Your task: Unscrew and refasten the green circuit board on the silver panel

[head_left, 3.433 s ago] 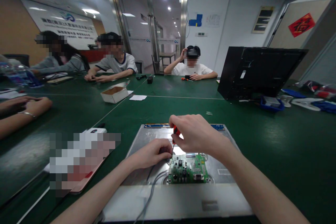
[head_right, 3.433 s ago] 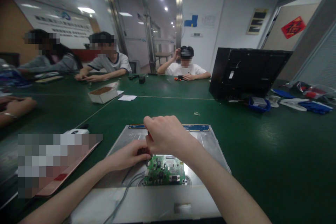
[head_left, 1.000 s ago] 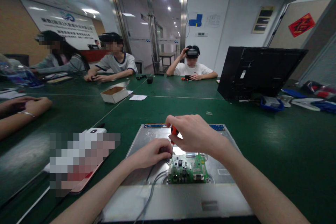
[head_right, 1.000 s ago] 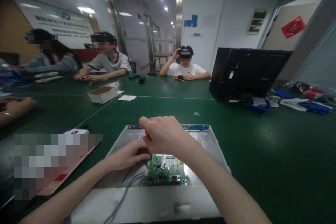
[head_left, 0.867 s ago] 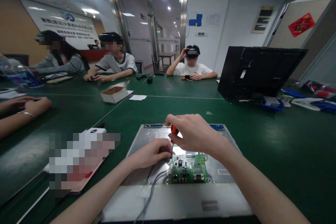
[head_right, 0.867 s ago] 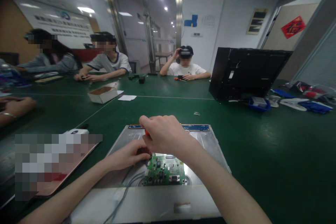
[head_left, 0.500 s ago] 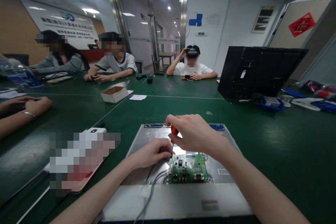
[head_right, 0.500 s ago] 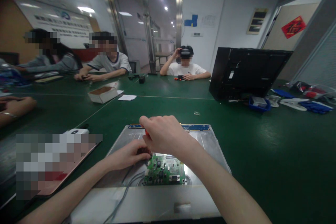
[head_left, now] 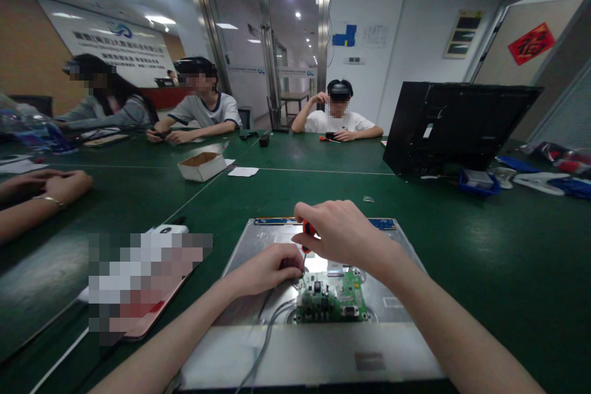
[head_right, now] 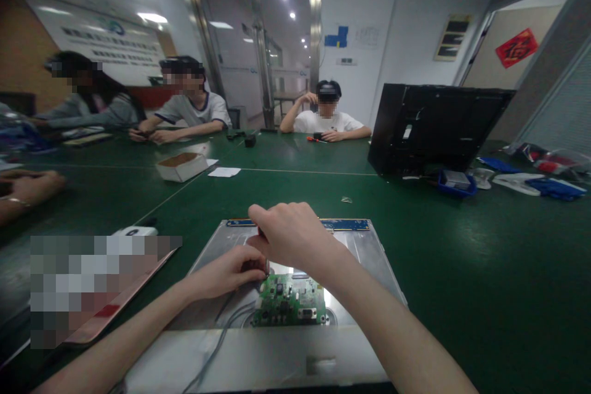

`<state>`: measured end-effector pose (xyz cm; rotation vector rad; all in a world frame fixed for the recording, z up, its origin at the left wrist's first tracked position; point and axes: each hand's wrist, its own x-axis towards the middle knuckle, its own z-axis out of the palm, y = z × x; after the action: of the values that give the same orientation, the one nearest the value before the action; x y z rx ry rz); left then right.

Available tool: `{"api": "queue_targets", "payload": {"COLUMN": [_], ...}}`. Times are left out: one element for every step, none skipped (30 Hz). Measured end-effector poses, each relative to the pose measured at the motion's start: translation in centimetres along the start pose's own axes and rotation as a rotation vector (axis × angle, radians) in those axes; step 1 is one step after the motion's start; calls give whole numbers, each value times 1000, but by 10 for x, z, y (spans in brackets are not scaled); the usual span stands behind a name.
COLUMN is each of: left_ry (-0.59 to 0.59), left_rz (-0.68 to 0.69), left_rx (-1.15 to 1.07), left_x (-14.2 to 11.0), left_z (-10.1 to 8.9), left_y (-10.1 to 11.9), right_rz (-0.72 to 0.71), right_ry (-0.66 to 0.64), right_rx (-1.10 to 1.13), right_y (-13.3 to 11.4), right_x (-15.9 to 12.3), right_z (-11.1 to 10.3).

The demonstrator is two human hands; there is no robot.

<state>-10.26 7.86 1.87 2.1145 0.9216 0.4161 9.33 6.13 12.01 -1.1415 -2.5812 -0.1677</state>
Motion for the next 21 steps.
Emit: {"api": "queue_targets", "payload": {"left_ry": [-2, -4, -7, -9, -10, -9, -8, -5, -2, 1, 4, 4, 1, -3, -7, -10, -12, -11, -10, -9, -8], "left_rz": [1, 1, 2, 3, 3, 4, 4, 5, 5, 6, 5, 3, -1, -6, -11, -14, -14, -12, -10, -9, -10], "left_rx": [1, 0, -1, -4, -8, -15, -22, -29, -35, -37, -37, -34, -29, -25, -21, -20, -21, -23, -25, -27, -27], "left_x": [0, 0, 0, 0, 0, 0, 0, 0, 0, 0, 0, 0, 0, 0, 0, 0, 0, 0, 0, 0, 0], "left_z": [0, 0, 0, 0, 0, 1, 1, 2, 2, 2, 2, 2, 2, 2, 2, 1, 1, 1, 1, 1, 1], "left_y": [0, 0, 0, 0, 0, -1, -2, -2, -3, -4, -4, -5, -5, -5, -5, -5, -5, -5, -5, -4, -4], "right_rz": [4, 8, 13, 15, 13, 6, -3, -11, -17, -17, -15, -13, -13, -15, -16, -15, -11, -8, -6, -5, -6], "right_ry": [1, 1, -1, -6, -14, -21, -26, -27, -27, -24, -19, -16, -13, -12, -13, -15, -19, -23, -26, -27, -27], "right_rx": [3, 8, 15, 26, 44, 65, 85, 100, 107, 107, 103, 96, 93, 90, 88, 84, 80, 76, 72, 69, 68], "right_y": [0, 1, 1, 1, 1, 1, 0, 0, 0, 0, 0, -1, -1, -1, -1, -1, -1, -1, -1, -1, -1], "right_x": [0, 0, -1, -1, -2, -2, -2, -2, -2, -2, -2, -2, -1, -1, -1, -1, -1, -1, -1, -1, -2], "right_z": [0, 1, 1, 0, 0, -1, -1, -2, -2, -2, -2, -1, -1, -1, -1, -1, -2, -2, -2, -2, -3]}}
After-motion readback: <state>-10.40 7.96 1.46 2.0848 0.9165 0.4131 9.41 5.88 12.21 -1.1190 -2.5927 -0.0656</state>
